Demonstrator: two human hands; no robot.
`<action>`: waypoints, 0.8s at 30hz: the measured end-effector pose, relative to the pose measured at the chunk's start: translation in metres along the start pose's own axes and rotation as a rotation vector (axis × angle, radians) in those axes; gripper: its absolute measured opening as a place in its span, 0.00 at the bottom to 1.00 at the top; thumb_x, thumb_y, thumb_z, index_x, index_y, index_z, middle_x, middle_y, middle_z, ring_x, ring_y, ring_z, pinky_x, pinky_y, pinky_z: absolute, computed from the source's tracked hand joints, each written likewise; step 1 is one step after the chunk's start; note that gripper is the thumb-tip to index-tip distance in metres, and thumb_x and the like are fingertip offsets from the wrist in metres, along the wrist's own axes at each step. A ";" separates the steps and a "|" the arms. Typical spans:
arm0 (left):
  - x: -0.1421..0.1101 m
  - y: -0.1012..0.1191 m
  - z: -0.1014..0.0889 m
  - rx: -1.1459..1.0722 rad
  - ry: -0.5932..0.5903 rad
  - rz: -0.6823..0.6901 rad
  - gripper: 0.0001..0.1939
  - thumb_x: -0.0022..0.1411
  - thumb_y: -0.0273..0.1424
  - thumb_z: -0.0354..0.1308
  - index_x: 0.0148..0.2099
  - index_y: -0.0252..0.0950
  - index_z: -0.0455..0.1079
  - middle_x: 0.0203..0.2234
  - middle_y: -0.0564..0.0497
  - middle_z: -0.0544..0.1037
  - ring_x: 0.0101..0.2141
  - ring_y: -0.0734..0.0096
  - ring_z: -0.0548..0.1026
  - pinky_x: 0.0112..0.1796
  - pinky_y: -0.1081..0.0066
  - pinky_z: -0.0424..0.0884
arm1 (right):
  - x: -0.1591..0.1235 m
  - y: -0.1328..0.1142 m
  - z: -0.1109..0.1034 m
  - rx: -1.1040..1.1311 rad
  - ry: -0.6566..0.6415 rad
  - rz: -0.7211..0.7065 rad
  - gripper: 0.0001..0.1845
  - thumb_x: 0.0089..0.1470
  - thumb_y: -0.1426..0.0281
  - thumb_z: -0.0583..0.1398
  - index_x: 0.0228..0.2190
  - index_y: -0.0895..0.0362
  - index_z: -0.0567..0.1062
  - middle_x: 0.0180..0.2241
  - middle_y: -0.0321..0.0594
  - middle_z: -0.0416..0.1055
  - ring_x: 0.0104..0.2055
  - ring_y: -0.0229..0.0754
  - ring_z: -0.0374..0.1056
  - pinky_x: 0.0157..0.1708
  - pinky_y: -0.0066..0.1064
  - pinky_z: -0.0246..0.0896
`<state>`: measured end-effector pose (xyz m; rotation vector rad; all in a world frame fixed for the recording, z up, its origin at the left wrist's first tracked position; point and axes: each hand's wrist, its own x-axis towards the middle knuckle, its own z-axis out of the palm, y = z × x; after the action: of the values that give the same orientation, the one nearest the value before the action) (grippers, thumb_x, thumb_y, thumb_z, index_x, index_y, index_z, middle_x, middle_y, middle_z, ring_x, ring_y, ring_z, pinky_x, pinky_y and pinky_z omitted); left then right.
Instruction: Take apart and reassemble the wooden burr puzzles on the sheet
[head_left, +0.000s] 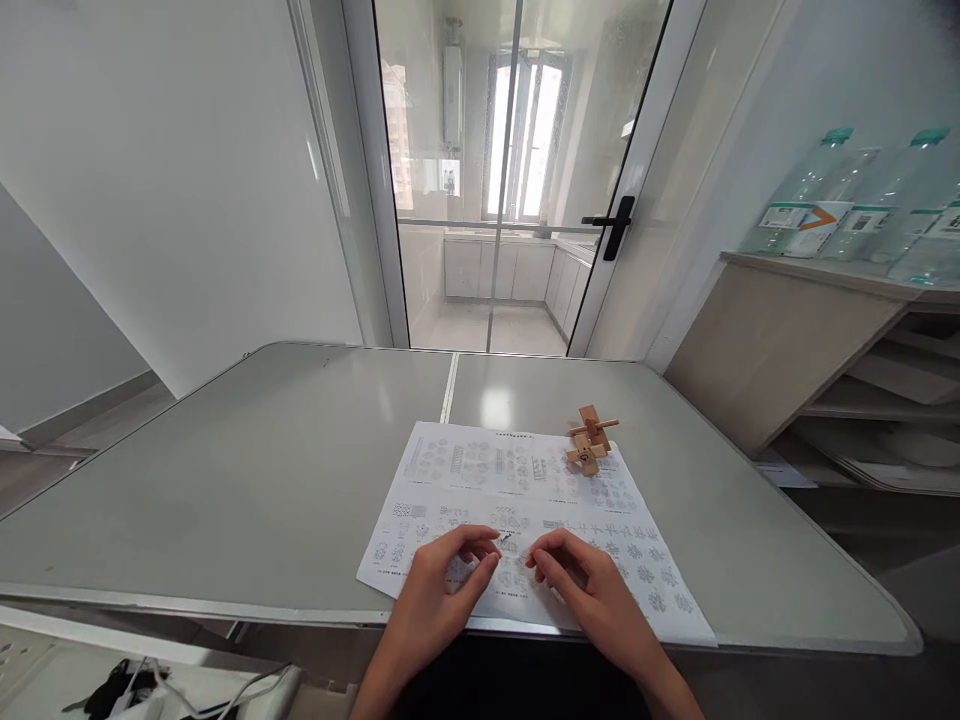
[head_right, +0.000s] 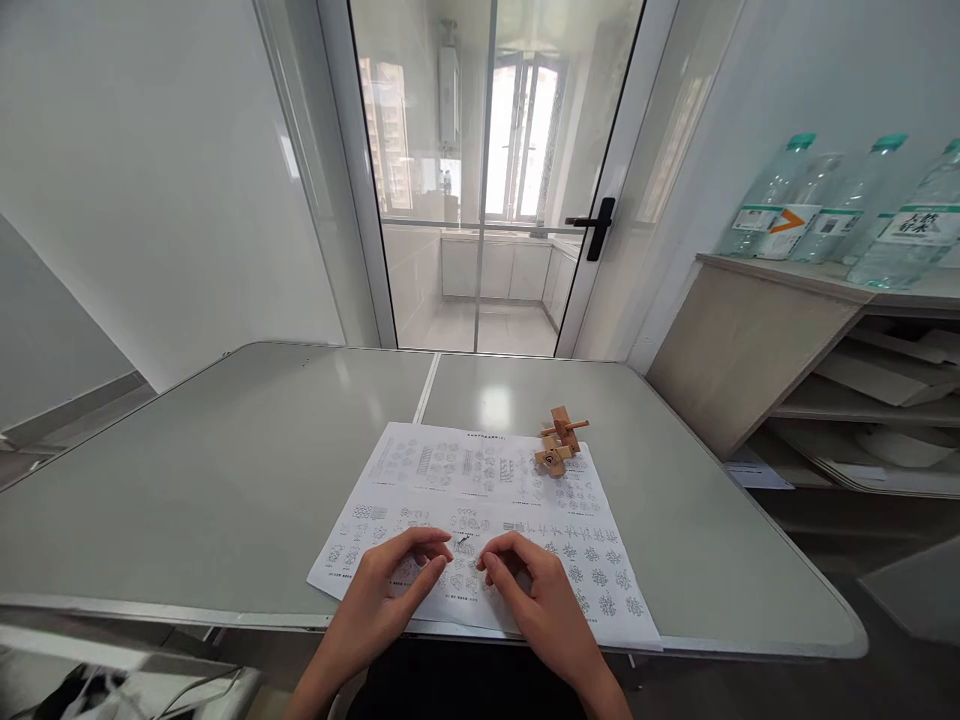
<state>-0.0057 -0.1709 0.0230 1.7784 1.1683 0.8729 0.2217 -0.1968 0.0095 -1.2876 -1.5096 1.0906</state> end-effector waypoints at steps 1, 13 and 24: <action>0.000 0.000 0.000 0.000 0.000 0.000 0.15 0.72 0.44 0.58 0.54 0.44 0.77 0.45 0.49 0.84 0.45 0.62 0.81 0.50 0.63 0.77 | 0.000 0.000 0.000 0.001 -0.001 0.002 0.23 0.67 0.48 0.58 0.36 0.54 0.79 0.33 0.40 0.77 0.37 0.45 0.73 0.42 0.34 0.69; 0.001 -0.001 0.001 -0.014 0.006 0.003 0.14 0.72 0.43 0.59 0.53 0.44 0.77 0.44 0.50 0.84 0.44 0.63 0.81 0.50 0.64 0.76 | 0.001 0.005 -0.001 0.006 -0.021 -0.002 0.22 0.68 0.49 0.58 0.37 0.54 0.79 0.35 0.40 0.77 0.38 0.45 0.73 0.43 0.33 0.68; 0.000 -0.003 0.001 0.003 0.005 0.010 0.14 0.72 0.43 0.59 0.54 0.44 0.77 0.45 0.50 0.84 0.45 0.62 0.81 0.51 0.64 0.76 | 0.000 0.002 -0.001 -0.001 -0.021 0.006 0.22 0.68 0.48 0.57 0.37 0.54 0.78 0.35 0.39 0.77 0.39 0.45 0.73 0.44 0.34 0.68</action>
<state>-0.0056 -0.1701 0.0199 1.7870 1.1651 0.8828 0.2234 -0.1967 0.0079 -1.2856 -1.5232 1.1104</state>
